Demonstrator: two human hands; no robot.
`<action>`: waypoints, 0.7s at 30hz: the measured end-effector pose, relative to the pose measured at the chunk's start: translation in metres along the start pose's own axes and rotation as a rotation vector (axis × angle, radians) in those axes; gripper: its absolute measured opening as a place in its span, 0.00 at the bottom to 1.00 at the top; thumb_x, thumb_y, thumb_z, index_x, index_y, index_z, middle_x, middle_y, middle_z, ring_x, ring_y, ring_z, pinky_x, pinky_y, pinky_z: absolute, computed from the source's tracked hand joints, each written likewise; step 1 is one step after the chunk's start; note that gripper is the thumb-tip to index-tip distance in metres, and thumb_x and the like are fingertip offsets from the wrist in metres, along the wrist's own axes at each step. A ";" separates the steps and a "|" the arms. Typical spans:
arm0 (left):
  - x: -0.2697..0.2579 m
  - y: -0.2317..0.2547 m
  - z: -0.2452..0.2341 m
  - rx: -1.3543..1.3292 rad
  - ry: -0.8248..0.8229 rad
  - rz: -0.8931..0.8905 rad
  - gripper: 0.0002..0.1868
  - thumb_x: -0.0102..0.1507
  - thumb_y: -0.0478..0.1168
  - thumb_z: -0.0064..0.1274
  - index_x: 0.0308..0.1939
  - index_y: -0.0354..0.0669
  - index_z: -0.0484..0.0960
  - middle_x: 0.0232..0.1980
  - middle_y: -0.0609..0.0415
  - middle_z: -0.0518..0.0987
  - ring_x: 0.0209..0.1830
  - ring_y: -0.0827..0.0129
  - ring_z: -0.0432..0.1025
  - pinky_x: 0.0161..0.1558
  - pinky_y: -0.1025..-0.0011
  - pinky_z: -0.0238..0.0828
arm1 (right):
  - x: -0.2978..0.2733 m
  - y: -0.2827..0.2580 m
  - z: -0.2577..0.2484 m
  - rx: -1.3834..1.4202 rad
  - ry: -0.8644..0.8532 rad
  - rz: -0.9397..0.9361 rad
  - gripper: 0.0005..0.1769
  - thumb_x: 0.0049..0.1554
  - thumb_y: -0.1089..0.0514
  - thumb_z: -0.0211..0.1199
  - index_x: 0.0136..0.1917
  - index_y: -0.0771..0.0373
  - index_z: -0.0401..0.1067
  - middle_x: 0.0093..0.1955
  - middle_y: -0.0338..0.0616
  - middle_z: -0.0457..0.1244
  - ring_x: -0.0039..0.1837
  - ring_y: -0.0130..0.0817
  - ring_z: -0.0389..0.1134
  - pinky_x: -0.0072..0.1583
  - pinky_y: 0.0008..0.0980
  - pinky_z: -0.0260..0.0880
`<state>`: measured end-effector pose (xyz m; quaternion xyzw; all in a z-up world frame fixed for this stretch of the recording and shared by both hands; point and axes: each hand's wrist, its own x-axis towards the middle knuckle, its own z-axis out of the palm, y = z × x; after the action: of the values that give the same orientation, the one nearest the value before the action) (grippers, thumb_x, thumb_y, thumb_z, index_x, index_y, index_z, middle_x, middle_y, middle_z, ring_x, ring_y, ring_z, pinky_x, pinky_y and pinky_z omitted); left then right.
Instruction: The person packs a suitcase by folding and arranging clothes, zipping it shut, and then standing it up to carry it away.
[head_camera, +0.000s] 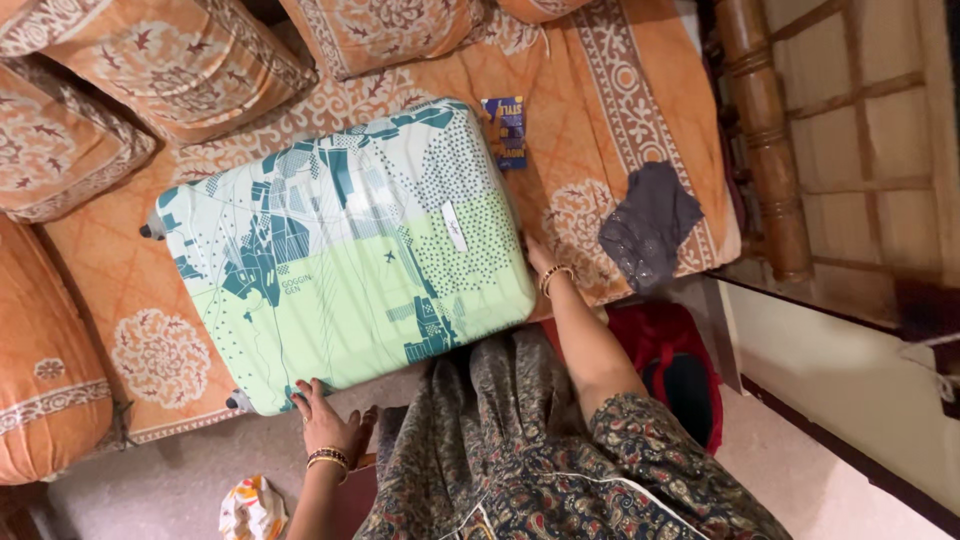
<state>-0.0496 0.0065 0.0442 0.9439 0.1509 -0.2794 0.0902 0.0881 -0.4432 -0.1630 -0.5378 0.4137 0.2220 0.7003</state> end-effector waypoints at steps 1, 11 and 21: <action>-0.002 0.007 -0.006 -0.026 -0.018 -0.026 0.58 0.51 0.46 0.63 0.78 0.40 0.44 0.84 0.43 0.37 0.85 0.46 0.31 0.72 0.53 0.55 | 0.011 -0.005 0.004 -0.005 -0.007 0.007 0.39 0.62 0.32 0.49 0.72 0.64 0.66 0.69 0.46 0.65 0.67 0.37 0.65 0.65 0.35 0.65; 0.010 -0.009 0.013 0.131 -0.060 -0.111 0.58 0.55 0.47 0.61 0.80 0.46 0.40 0.85 0.49 0.33 0.85 0.56 0.31 0.76 0.52 0.45 | 0.062 -0.051 0.021 -0.126 0.139 -0.206 0.34 0.62 0.38 0.56 0.62 0.73 0.69 0.56 0.56 0.68 0.54 0.43 0.68 0.55 0.41 0.71; 0.008 -0.011 0.027 -0.092 0.066 -0.116 0.52 0.54 0.47 0.64 0.77 0.47 0.51 0.84 0.50 0.43 0.83 0.53 0.39 0.73 0.51 0.52 | 0.069 -0.039 0.030 -0.068 0.125 -0.057 0.33 0.64 0.37 0.54 0.62 0.70 0.70 0.59 0.54 0.69 0.56 0.43 0.70 0.56 0.43 0.73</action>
<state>-0.0604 0.0117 0.0168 0.9372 0.2208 -0.2455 0.1122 0.1665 -0.4374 -0.1950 -0.5855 0.4335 0.1817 0.6605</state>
